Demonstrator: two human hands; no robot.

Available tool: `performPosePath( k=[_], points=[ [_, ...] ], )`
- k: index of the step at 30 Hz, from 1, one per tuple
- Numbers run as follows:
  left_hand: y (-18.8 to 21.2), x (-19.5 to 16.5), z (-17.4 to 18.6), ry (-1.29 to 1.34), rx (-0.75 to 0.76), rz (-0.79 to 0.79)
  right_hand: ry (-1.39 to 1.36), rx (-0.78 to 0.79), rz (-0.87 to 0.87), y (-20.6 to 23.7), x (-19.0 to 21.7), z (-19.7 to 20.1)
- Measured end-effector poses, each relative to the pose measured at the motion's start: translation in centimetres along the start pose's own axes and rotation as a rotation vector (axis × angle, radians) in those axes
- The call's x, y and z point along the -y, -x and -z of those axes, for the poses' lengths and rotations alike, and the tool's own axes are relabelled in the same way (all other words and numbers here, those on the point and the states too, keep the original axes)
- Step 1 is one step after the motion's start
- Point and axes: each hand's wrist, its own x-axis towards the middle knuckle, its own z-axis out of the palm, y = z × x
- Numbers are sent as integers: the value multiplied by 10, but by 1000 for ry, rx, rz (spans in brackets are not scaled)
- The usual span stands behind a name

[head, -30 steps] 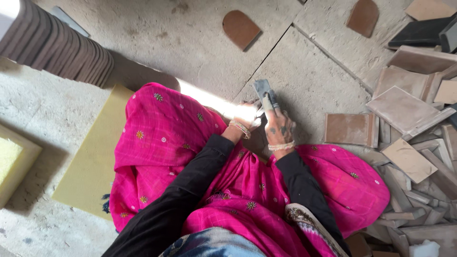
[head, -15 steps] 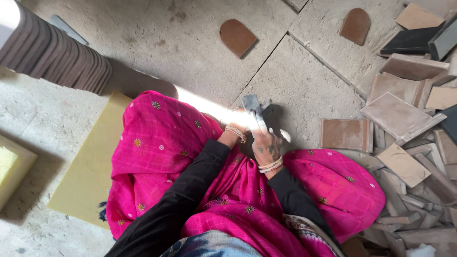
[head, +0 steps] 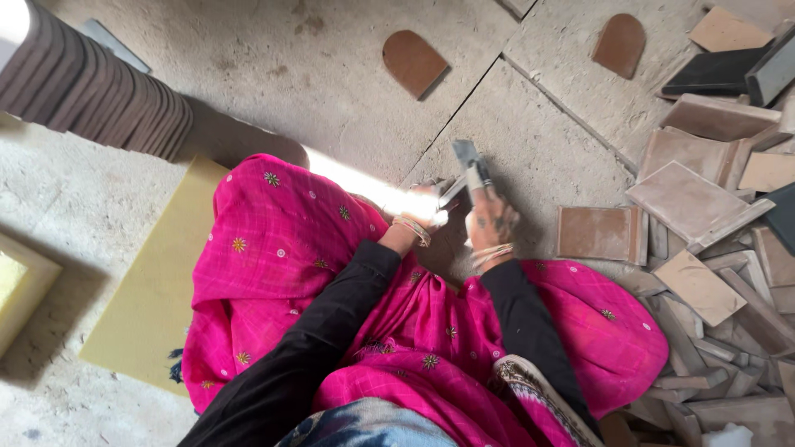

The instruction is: The person sits on the floor and smooths the edges of small ceramic tile pieces by rubbing them with a handheld abrasive block. They finish one piece, set it aside with completed tiles, and pick up the next rough piece to rub its surfaces and edges.

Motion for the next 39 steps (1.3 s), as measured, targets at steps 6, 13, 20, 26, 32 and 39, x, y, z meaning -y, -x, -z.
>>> performPosePath(
  k=[6,13,20,26,32,39],
  points=[
    [-10,-19,14,-50,-269,-3,158,85,-84,9,-1,-3],
    [-9,-15,5,-92,-582,-212,99,46,-92,16,-14,-24],
    [-9,-14,1,-47,-360,-58,119,-46,-51,13,-34,-23],
    [-16,-13,15,122,-419,-69,-134,40,-308,12,-42,2],
    [25,10,-20,-27,-136,-92,-81,-42,-14,25,8,-28],
    [36,4,-14,13,-205,-29,-272,-184,-22,16,22,0]
  ],
)
